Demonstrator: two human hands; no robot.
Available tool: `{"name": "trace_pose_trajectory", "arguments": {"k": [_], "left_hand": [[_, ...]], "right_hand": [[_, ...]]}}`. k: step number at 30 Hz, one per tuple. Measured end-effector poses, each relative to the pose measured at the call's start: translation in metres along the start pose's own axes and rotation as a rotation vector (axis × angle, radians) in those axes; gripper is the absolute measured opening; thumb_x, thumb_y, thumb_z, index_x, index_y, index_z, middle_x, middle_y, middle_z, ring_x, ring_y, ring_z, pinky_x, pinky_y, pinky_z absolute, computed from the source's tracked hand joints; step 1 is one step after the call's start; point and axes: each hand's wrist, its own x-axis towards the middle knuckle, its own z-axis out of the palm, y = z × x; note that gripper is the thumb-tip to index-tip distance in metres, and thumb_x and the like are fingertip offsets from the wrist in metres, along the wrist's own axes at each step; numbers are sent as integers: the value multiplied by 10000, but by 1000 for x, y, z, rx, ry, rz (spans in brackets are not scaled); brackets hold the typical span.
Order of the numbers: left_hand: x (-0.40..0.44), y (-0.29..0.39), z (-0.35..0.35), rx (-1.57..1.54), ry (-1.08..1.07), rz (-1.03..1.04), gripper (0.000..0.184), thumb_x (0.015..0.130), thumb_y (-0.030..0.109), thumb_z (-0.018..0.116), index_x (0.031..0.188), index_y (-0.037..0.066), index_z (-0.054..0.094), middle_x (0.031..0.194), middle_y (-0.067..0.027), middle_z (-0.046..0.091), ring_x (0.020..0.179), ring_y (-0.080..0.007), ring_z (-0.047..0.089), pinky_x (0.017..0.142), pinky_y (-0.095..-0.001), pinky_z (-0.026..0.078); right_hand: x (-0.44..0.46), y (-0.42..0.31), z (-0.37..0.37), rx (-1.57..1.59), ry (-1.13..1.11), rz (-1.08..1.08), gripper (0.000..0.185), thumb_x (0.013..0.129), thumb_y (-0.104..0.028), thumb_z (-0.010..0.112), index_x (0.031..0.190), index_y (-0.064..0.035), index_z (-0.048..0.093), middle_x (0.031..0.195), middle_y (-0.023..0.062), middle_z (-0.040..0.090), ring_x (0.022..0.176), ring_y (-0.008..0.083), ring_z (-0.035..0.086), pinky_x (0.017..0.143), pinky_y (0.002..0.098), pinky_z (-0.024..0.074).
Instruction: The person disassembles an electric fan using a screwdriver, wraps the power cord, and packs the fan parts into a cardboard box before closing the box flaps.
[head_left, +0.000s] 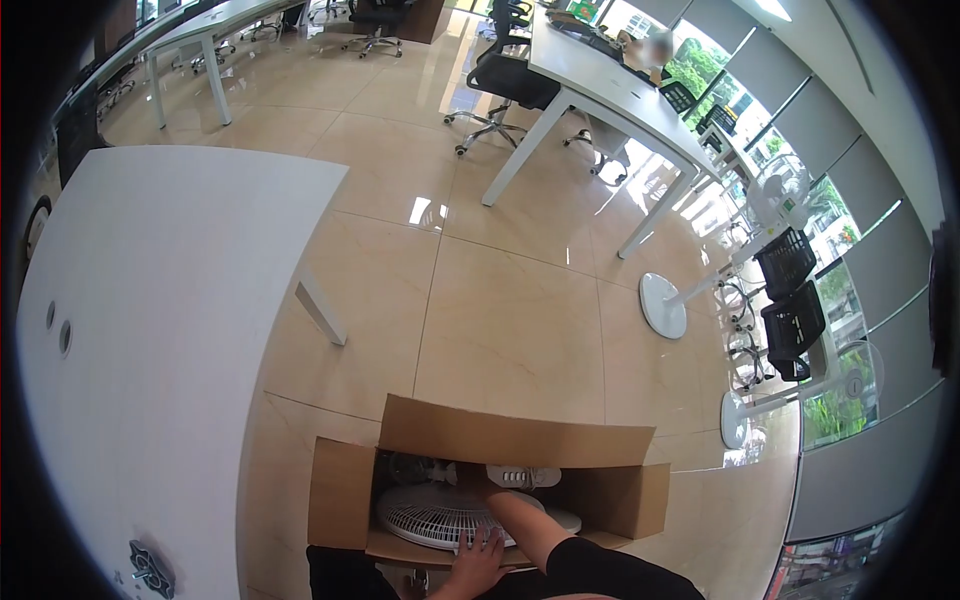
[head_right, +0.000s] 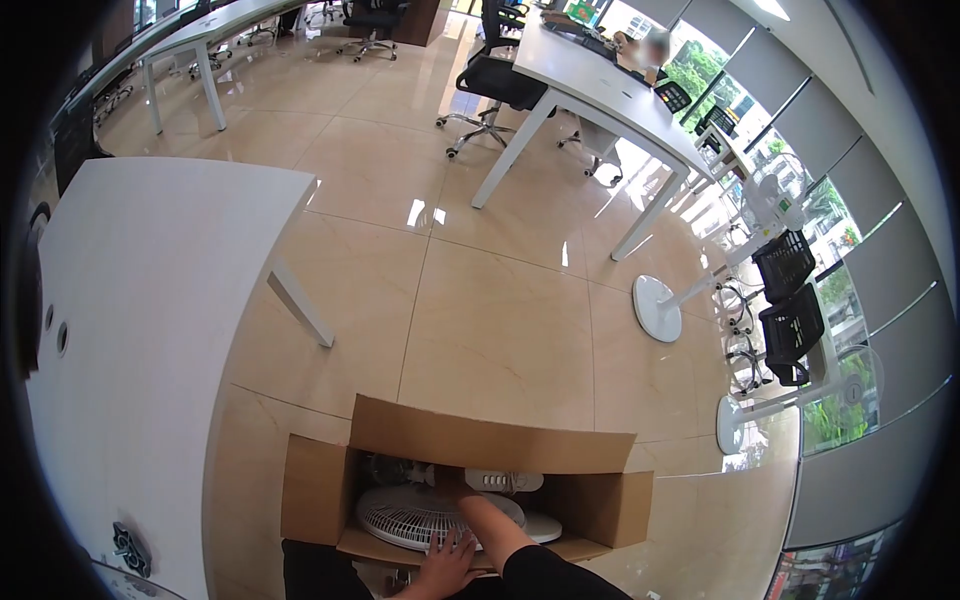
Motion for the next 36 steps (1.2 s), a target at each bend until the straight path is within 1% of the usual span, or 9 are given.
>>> {"name": "trace_pose_trajectory", "arguments": {"k": [4, 7, 13, 16, 19, 21, 29, 32, 36], "left_hand": [[-4, -4, -17, 266, 186, 136, 758, 933, 628, 594, 1423, 51, 558, 1500, -190, 502, 1406, -439, 443, 1056, -704, 393], [-2, 1, -20, 212, 172, 104, 729, 929, 598, 605, 1416, 57, 566, 1515, -162, 494, 1422, -414, 432, 1078, -708, 371], [-3, 2, -36, 227, 210, 149, 766, 916, 614, 619, 1418, 38, 564, 1506, -180, 493, 1404, -424, 440, 1077, -677, 381], [-3, 2, -39, 248, 233, 165, 767, 910, 614, 629, 1408, 34, 570, 1496, -182, 496, 1390, -421, 454, 1081, -659, 385], [-5, 4, -48, 285, 221, 192, 759, 914, 624, 616, 1385, 30, 586, 1460, -181, 503, 1403, -422, 429, 1097, -661, 364], [-1, 2, -44, 284, 205, 182, 783, 907, 643, 618, 1395, 32, 573, 1423, -188, 499, 1421, -420, 401, 1110, -663, 352], [-7, 8, -54, 361, 164, 144, 850, 867, 703, 639, 1450, 93, 539, 1446, -212, 494, 1429, -429, 394, 1123, -721, 283], [-19, 21, -63, 189, 260, 144, 847, 880, 697, 627, 1487, 118, 512, 1475, -189, 493, 1446, -408, 381, 1138, -735, 244], [-56, 94, -154, -447, 376, 365, 767, 920, 547, 688, 1493, 80, 484, 1481, -152, 535, 1446, -353, 426, 1172, -560, 333]], "right_hand": [[-7, -6, -5, 295, 62, 11, 841, 681, -510, 858, 1362, -98, 589, 1402, 234, 544, 1342, 424, 491, 1105, 539, 399], [2, -16, 20, 205, -192, 117, 872, 770, -535, 799, 1460, -110, 473, 1501, 217, 455, 1398, 424, 435, 1115, 587, 367], [-9, -15, 47, 588, 89, -2, 772, 882, -469, 709, 1519, -102, 472, 1579, 244, 405, 1473, 415, 362, 1154, 513, 372], [-43, -13, -11, 629, -230, 169, 690, 924, -444, 675, 1508, -117, 507, 1508, 224, 515, 1416, 380, 474, 1106, 470, 440], [-110, 14, -43, 748, -165, 75, 549, 966, -442, 628, 1394, -100, 618, 1342, 203, 652, 1261, 381, 612, 1022, 449, 506], [-153, 17, -87, 640, -50, 189, 453, 995, -421, 597, 1277, -79, 689, 1239, 187, 704, 1159, 385, 659, 979, 457, 525], [-251, 35, -97, 406, 231, 128, 474, 990, -434, 613, 1303, -82, 664, 1328, 183, 653, 1242, 374, 608, 1027, 457, 492], [-272, 29, -103, 385, 250, 134, 531, 974, -441, 636, 1371, -89, 615, 1425, 168, 592, 1320, 359, 555, 1080, 524, 446], [-304, 6, -113, 365, 311, 147, 546, 961, -445, 639, 1406, -131, 591, 1484, 135, 553, 1393, 344, 485, 1102, 647, 365]]}}
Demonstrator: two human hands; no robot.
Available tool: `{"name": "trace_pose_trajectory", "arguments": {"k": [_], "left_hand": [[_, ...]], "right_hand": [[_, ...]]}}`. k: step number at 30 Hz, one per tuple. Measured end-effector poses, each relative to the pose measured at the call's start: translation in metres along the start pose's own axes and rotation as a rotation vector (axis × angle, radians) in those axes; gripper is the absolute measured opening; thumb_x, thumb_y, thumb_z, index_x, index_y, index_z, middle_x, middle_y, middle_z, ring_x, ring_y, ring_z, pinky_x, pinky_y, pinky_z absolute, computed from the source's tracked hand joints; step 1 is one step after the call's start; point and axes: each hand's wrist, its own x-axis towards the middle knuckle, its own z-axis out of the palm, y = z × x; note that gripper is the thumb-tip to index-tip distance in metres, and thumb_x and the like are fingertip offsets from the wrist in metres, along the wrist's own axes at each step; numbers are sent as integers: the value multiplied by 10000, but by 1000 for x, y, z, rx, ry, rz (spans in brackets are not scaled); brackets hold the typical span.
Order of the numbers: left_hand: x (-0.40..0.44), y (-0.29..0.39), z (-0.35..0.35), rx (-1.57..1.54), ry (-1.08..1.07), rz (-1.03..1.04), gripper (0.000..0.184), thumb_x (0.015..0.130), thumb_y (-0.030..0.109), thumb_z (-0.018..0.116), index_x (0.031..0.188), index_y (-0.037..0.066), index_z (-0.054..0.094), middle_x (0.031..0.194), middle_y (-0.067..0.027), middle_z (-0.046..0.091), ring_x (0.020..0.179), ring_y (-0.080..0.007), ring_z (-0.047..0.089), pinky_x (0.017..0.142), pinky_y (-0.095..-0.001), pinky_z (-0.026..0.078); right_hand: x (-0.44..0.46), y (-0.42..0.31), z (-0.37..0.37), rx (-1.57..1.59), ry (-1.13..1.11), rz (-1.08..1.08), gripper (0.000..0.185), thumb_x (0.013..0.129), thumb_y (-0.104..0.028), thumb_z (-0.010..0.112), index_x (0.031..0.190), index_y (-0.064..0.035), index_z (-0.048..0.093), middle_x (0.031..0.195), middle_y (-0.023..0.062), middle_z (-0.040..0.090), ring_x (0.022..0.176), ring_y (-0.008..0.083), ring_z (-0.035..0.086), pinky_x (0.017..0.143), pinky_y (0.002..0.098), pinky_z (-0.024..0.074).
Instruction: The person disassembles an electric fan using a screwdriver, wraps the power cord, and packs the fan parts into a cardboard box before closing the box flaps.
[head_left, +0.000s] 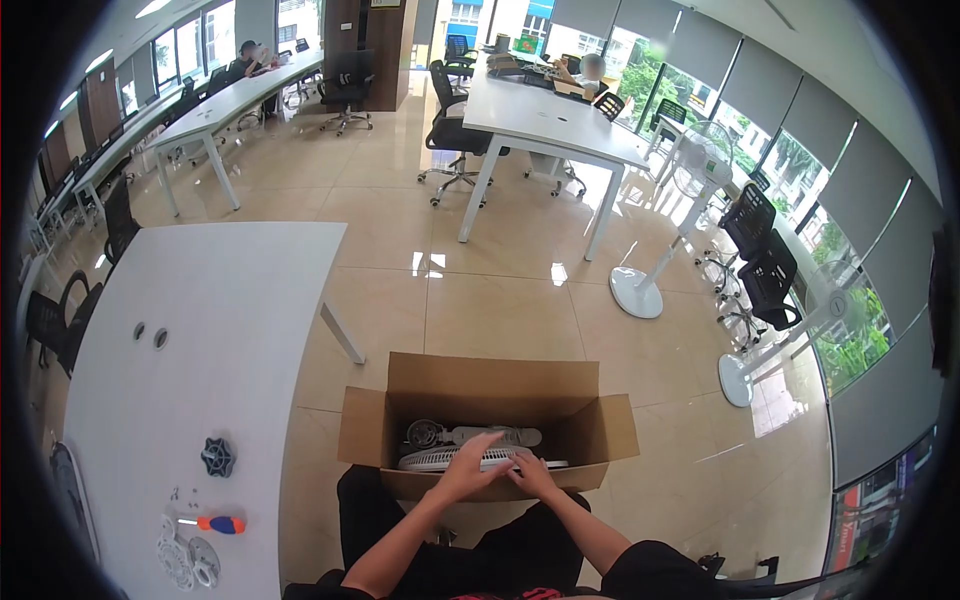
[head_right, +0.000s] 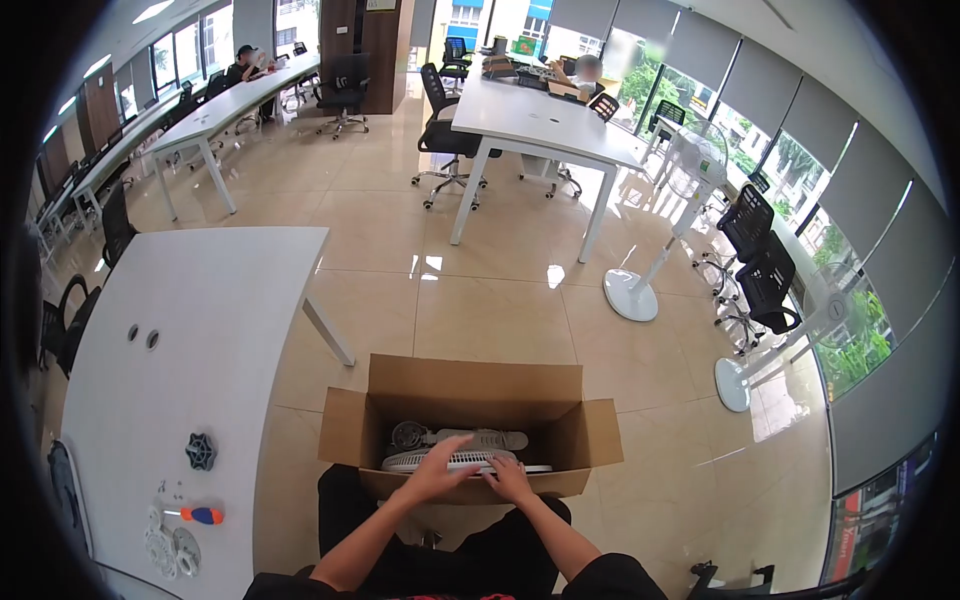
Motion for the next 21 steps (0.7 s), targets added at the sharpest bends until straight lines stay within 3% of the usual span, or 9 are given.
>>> {"name": "trace_pose_trajectory", "arguments": {"k": [2, 6, 9, 13, 21], "left_hand": [[11, 122, -50, -336, -66, 42, 747, 936, 492, 691, 1515, 84, 454, 1485, -161, 554, 1468, -324, 413, 1201, -495, 314], [-12, 300, -103, -848, -147, 765, 741, 1000, 610, 554, 1588, 203, 361, 1438, -218, 572, 1490, -384, 358, 1225, -596, 232], [-50, 377, -109, -1100, -354, 1057, 750, 998, 604, 561, 1580, 175, 365, 1452, -212, 559, 1486, -371, 366, 1220, -577, 246], [-87, 418, -91, -1204, -506, 1138, 762, 995, 597, 570, 1569, 138, 369, 1470, -204, 541, 1481, -354, 378, 1215, -552, 264], [-141, 436, -82, -1143, -484, 1089, 790, 989, 582, 588, 1548, 64, 379, 1506, -189, 505, 1470, -319, 401, 1203, -502, 302]], "right_hand": [[-19, -11, -9, -6, -3, 25, 572, 948, -439, 661, 1428, -141, 572, 1537, 146, 488, 1451, 346, 407, 1145, 673, 297], [-59, -13, -4, -81, 112, 19, 603, 927, -404, 687, 1449, -138, 547, 1594, 174, 399, 1490, 368, 335, 1175, 677, 250], [-87, -8, 8, -64, 187, 34, 613, 913, -350, 703, 1459, -133, 526, 1590, 185, 398, 1488, 394, 330, 1177, 670, 257], [-130, 1, 18, -95, 186, 40, 592, 898, -287, 717, 1435, -111, 539, 1566, 190, 421, 1480, 396, 342, 1197, 622, 264], [-132, -18, 7, -25, 323, 29, 554, 894, -250, 718, 1394, -68, 563, 1518, 203, 479, 1437, 400, 405, 1186, 549, 314]]}}
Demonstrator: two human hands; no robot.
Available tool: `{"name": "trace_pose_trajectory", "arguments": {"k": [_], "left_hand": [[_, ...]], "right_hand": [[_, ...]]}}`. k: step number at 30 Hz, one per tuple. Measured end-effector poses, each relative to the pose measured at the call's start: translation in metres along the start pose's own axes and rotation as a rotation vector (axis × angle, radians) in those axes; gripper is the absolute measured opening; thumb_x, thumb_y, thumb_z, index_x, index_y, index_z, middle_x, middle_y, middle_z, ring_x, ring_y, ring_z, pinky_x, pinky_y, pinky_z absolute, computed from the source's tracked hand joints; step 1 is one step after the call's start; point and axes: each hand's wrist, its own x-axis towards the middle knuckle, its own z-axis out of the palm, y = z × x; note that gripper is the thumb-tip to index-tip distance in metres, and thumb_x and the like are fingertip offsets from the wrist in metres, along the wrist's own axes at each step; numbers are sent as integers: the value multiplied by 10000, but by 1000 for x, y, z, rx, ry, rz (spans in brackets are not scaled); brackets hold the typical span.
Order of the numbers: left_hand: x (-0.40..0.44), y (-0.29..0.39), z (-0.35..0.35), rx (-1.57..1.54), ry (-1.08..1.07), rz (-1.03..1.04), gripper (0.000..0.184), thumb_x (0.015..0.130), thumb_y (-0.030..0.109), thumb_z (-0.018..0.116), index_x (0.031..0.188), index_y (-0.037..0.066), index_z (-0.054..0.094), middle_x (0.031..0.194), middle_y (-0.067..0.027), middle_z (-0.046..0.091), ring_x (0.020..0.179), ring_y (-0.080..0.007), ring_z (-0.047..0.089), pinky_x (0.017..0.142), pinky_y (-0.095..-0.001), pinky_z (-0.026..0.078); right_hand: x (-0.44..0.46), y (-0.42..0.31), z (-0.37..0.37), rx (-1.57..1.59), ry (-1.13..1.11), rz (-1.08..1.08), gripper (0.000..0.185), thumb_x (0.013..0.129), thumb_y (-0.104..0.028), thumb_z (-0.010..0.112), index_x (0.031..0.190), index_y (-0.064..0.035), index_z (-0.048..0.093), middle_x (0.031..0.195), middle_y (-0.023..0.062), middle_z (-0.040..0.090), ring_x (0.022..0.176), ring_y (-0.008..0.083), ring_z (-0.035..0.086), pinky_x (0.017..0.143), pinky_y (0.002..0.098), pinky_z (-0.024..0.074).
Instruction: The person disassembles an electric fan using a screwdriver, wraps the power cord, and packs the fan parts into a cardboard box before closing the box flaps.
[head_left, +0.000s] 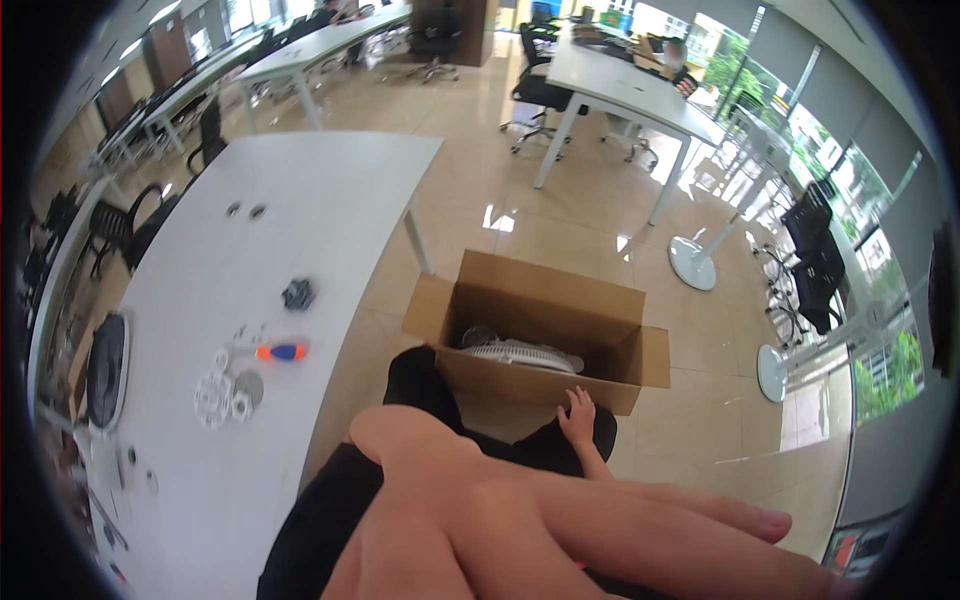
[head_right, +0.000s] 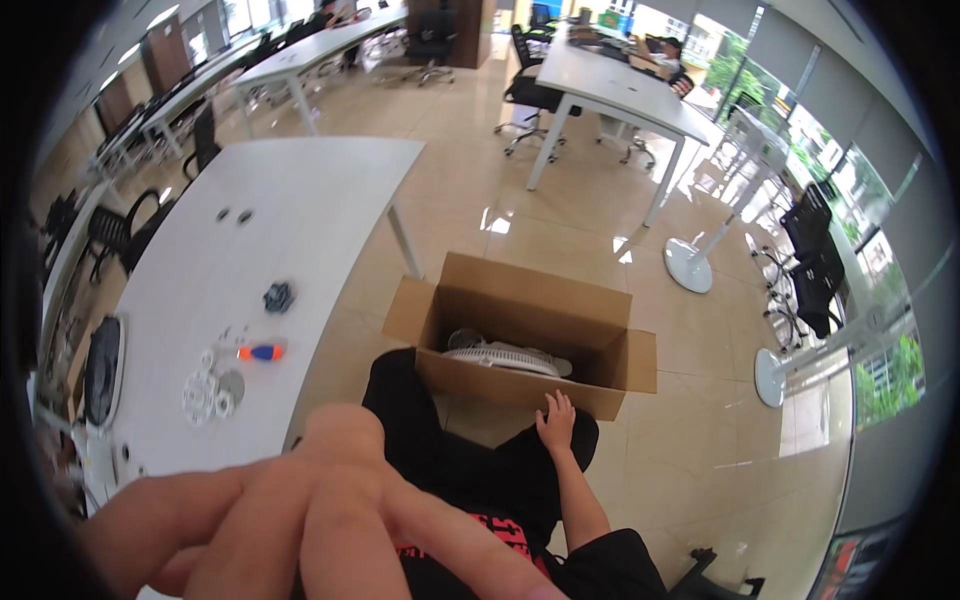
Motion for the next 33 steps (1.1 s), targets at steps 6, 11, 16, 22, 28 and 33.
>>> {"name": "trace_pose_trajectory", "arguments": {"k": [6, 11, 16, 22, 28, 33], "left_hand": [[-59, 20, 14, 366, 153, -188, 813, 985, 570, 601, 1532, 8, 385, 1533, -177, 478, 1462, -292, 418, 1194, -464, 330], [-204, 31, -14, 1161, 687, -827, 498, 981, 341, 695, 1346, 10, 619, 1350, -141, 643, 1301, -247, 585, 1099, -395, 461], [-313, 80, -3, 994, 1206, -912, 425, 987, 302, 716, 1336, 77, 627, 1288, -80, 662, 1187, -187, 619, 1007, -345, 502], [-314, 178, 9, 2048, 1118, -849, 396, 923, 301, 746, 1224, 54, 674, 1215, -104, 686, 1115, -237, 652, 931, -393, 520], [-323, 218, -1, 2215, 947, -944, 262, 903, 176, 766, 1121, 37, 720, 1099, -129, 717, 1011, -279, 691, 910, -390, 535], [-347, 257, 17, 2442, 867, -901, 105, 906, 67, 725, 989, 11, 695, 980, -144, 704, 948, -348, 652, 856, -439, 502]], "right_hand": [[-2, 8, 8, 41, 141, -95, 433, 866, -222, 716, 1267, -67, 661, 1328, 173, 640, 1284, 360, 558, 1097, 505, 402], [1, 1, -8, 62, -60, -40, 333, 898, -211, 698, 1187, -47, 709, 1231, 174, 697, 1198, 360, 622, 1061, 476, 437], [4, -3, -9, 258, -15, -63, 276, 944, -179, 667, 1156, -13, 727, 1145, 170, 728, 1110, 338, 673, 1003, 435, 492], [13, -47, -18, 617, 63, -22, 232, 981, -89, 620, 1168, 10, 715, 1164, 154, 728, 1099, 297, 689, 997, 395, 508], [24, -279, -89, 527, -37, -519, 217, 901, -80, 687, 1112, -35, 714, 1154, 154, 701, 1142, 351, 631, 1012, 441, 478], [30, -433, -77, 583, -185, -941, 405, 858, -187, 727, 1238, -76, 639, 1321, 160, 609, 1282, 366, 541, 1095, 480, 422]]}}
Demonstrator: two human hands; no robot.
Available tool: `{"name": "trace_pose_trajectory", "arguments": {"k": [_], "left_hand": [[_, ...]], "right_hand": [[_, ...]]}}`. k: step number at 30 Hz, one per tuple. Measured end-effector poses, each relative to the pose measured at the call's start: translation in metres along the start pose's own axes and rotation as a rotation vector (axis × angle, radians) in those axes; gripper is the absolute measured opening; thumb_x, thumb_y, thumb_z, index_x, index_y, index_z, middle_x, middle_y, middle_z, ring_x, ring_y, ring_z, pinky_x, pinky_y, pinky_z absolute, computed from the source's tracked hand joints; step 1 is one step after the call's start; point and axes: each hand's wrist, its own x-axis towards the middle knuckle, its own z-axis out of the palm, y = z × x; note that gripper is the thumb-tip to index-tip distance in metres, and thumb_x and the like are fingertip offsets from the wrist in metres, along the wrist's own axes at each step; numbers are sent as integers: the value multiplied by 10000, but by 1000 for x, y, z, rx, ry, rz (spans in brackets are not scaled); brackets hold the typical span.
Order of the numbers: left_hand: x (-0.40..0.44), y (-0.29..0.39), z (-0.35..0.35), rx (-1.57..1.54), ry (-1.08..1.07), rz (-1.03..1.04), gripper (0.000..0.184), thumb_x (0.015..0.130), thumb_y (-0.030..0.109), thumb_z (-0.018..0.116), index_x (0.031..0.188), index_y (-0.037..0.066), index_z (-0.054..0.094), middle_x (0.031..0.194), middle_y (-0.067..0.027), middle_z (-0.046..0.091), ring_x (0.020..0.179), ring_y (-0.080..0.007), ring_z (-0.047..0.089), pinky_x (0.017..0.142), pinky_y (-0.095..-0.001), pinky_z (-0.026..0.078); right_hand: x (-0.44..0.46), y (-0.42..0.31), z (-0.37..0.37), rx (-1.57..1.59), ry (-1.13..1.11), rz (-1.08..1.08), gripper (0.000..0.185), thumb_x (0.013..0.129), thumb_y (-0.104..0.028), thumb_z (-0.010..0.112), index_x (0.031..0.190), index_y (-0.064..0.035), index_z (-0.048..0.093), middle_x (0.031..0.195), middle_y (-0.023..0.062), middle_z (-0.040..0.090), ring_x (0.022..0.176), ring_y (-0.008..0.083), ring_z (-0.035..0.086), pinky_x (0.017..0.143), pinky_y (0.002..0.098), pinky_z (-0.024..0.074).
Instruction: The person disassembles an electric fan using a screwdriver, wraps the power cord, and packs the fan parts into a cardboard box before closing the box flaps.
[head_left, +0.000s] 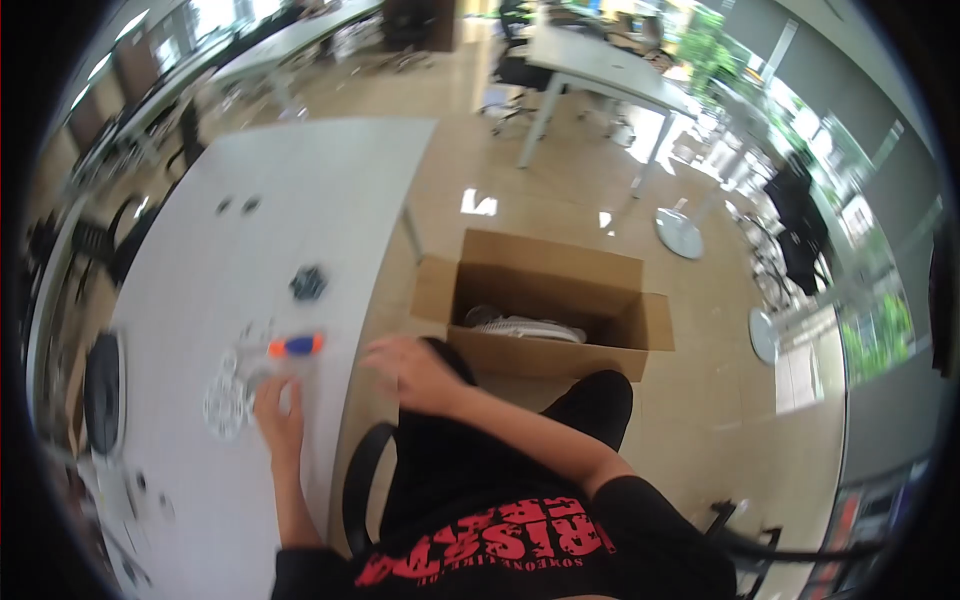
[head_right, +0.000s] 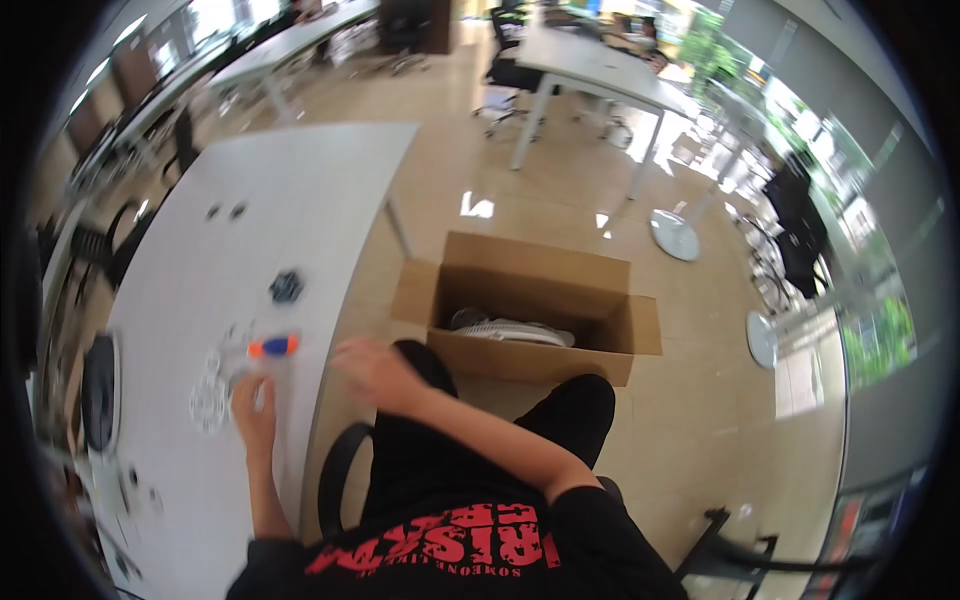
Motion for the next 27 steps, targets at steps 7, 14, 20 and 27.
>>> {"name": "trace_pose_trajectory", "arguments": {"k": [7, 14, 20, 27], "left_hand": [[-14, -43, -20, 244, 277, -38, 140, 937, 120, 695, 1036, 22, 683, 1071, -116, 670, 1101, -335, 584, 978, -474, 442], [-17, -60, -24, 423, 358, -186, 319, 975, 265, 679, 1206, 46, 654, 1372, -138, 567, 1371, -374, 434, 1107, -546, 369], [-22, -72, -18, 415, 325, -365, 577, 958, 416, 684, 1421, 100, 546, 1558, -151, 446, 1503, -405, 295, 1182, -621, 244], [-25, -79, -15, 522, 239, -432, 695, 933, 499, 694, 1483, 121, 500, 1593, -149, 416, 1522, -414, 277, 1190, -661, 191]], "right_hand": [[107, -26, 102, -83, -19, -174, 712, 813, -281, 802, 1433, -82, 514, 1481, 173, 471, 1407, 385, 406, 1117, 528, 360], [121, -15, 130, -162, -76, -67, 629, 851, -204, 751, 1428, -89, 530, 1394, 151, 527, 1292, 334, 488, 1034, 480, 404], [125, 7, 127, -83, 21, -44, 438, 907, -27, 627, 1339, -89, 602, 1256, 135, 600, 1170, 318, 572, 984, 448, 439], [159, 43, 63, -16, 333, 73, 378, 920, 9, 596, 1289, -68, 632, 1225, 134, 619, 1137, 322, 594, 955, 459, 450]]}}
